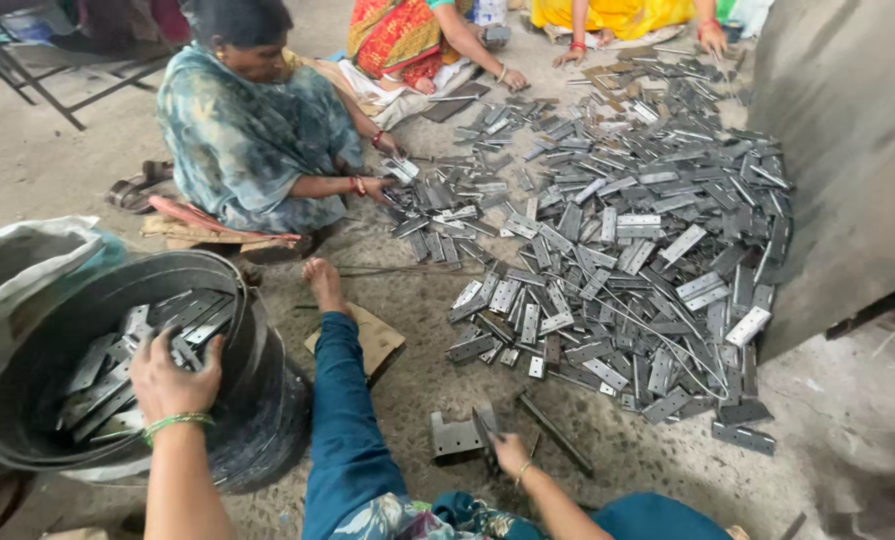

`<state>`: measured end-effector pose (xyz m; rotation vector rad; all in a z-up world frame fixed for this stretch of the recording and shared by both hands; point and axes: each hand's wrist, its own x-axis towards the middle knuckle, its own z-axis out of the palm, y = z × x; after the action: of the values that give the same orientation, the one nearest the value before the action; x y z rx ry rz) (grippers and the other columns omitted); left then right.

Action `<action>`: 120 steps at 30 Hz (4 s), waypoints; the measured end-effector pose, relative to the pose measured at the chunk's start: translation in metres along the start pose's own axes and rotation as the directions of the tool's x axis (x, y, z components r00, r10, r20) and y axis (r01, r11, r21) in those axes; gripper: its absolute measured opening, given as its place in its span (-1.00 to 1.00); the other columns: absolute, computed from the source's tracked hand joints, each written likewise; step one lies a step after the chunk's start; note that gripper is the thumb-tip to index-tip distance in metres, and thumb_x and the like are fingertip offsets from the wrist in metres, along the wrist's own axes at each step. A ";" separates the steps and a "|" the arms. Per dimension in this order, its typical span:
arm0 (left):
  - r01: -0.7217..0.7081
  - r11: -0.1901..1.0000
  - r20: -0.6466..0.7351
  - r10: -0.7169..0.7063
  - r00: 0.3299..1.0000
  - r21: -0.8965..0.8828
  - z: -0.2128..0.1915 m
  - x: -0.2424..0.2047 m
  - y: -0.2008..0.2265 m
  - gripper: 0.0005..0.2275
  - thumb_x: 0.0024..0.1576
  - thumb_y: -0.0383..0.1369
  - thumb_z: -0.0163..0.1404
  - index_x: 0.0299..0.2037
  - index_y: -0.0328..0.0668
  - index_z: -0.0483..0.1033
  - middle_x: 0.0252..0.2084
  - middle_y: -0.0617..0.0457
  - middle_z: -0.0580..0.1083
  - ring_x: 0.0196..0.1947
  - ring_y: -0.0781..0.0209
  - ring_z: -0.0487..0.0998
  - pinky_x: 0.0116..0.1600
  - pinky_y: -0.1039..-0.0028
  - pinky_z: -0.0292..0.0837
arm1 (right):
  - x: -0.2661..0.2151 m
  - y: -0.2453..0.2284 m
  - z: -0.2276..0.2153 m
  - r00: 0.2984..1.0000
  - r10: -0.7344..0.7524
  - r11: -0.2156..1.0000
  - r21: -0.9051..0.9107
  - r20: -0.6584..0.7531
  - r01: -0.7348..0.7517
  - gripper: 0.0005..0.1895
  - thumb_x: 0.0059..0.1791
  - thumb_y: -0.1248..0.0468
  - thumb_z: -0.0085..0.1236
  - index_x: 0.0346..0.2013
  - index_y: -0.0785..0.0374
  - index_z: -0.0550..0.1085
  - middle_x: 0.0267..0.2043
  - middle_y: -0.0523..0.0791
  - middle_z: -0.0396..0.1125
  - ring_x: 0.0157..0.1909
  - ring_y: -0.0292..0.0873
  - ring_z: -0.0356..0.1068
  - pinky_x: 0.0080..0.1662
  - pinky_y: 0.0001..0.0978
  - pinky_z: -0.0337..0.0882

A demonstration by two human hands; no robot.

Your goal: The person sits on the floor and assembles metal hinges by inserting pins into the knuckles using a metal rod as a tool. They pick up hinge halves from a pile, align them, insert the pin, and place the completed hinge into a nearby bucket.

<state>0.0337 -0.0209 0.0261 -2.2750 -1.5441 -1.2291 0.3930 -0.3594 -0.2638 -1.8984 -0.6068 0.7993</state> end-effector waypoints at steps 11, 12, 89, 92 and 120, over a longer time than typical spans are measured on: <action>-0.017 0.995 -0.085 0.009 0.996 -0.101 -0.020 0.009 0.028 -0.45 -0.03 -0.17 0.34 0.12 -0.31 0.52 0.22 -0.35 0.44 0.26 -0.30 0.38 0.36 0.10 0.27 | -0.009 0.007 0.004 0.978 -0.003 0.974 -0.221 -0.207 -0.044 -0.67 -0.10 0.11 0.34 -0.12 0.21 0.66 -0.26 0.06 0.55 -0.19 0.02 0.57 -0.14 -0.18 0.48; -0.023 0.989 -0.104 0.008 0.995 -0.146 -0.027 0.009 0.033 -0.46 -0.03 -0.21 0.34 0.12 -0.30 0.52 0.20 -0.35 0.44 0.25 -0.30 0.39 0.35 0.09 0.28 | -0.008 0.015 0.001 0.955 0.201 0.937 -0.243 -0.217 -0.253 -0.62 -0.15 0.08 0.43 -0.14 0.22 0.67 -0.21 0.06 0.55 -0.14 0.08 0.57 -0.07 -0.16 0.47; 0.876 -0.322 0.933 -0.168 0.319 -0.358 0.145 -0.342 0.152 -0.72 -0.13 -0.62 0.27 -0.20 -0.30 0.59 -0.30 -0.04 0.62 -0.35 0.09 0.64 -0.23 0.28 0.59 | -0.051 -0.009 0.004 0.927 -0.187 0.976 -0.046 0.325 0.213 -0.65 0.10 0.20 0.03 0.06 0.41 0.51 -0.22 -0.09 0.53 -0.20 -0.25 0.46 -0.09 -0.31 0.45; 0.881 -0.298 0.928 -0.181 0.325 -0.367 0.143 -0.334 0.157 -0.70 -0.16 -0.59 0.26 -0.19 -0.31 0.59 -0.32 -0.06 0.60 -0.36 0.06 0.62 -0.26 0.23 0.59 | -0.045 -0.011 -0.001 0.958 -0.082 0.973 0.230 0.273 0.018 -0.66 0.05 0.28 0.08 0.03 0.46 0.50 -0.16 -0.05 0.54 -0.17 -0.22 0.45 -0.10 -0.27 0.47; 0.979 -0.190 0.996 0.037 0.079 -0.071 0.136 -0.339 0.178 -0.69 0.09 -0.56 0.11 0.06 -0.29 0.49 -0.07 -0.01 0.57 -0.12 0.09 0.62 -0.01 0.23 0.57 | 0.101 0.088 -0.296 0.836 -0.046 0.684 -0.628 -0.546 -0.372 -0.34 0.03 -0.04 0.16 0.29 0.30 0.33 0.22 0.28 0.25 0.19 0.33 0.30 0.18 0.05 0.34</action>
<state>0.2055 -0.2777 -0.2373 -2.8214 -3.9347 -1.7049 0.6871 -0.4980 -0.2728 -2.8008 -0.4099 0.0711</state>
